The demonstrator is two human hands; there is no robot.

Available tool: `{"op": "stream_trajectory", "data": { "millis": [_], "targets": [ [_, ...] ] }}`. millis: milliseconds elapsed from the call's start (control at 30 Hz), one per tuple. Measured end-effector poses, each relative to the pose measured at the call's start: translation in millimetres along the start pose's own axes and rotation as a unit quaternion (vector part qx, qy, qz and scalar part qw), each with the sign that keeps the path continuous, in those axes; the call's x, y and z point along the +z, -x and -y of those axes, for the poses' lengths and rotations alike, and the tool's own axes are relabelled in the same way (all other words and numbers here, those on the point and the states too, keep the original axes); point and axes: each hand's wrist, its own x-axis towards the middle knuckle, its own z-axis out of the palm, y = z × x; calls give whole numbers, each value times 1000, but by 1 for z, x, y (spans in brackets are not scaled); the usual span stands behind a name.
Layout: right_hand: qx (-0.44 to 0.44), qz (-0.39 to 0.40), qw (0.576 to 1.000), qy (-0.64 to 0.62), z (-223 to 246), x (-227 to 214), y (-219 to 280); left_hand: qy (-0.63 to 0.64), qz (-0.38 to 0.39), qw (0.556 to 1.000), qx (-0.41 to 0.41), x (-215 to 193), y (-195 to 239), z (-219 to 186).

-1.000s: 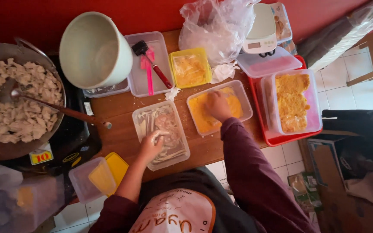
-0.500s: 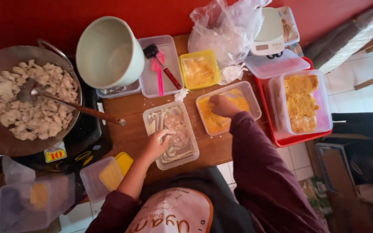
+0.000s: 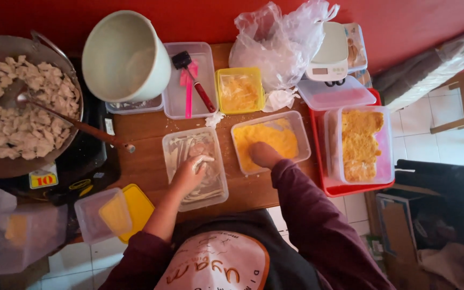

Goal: Breading chicken pieces by dipping them in flour and breadcrumbs before placing them on a tray.

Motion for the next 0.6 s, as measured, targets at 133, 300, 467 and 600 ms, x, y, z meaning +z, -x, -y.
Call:
{"op": "stream_trajectory", "data": {
  "millis": [133,300,467,600],
  "targets": [
    [64,-41,980,-184,-8,-29,-5,-21,-28,999,-36,13,6,-11],
    [203,87,889,-400,-24,-95,-9,-15,-65,996,-51,22,9,-32],
    [248,129,872,-403,-65,-116,-7,8,-112,993,-29,32,12,-32],
    [255,85,927,-261,-64,-142,-2,34,-121,986,-108,45,8,-13]
  ]
}}
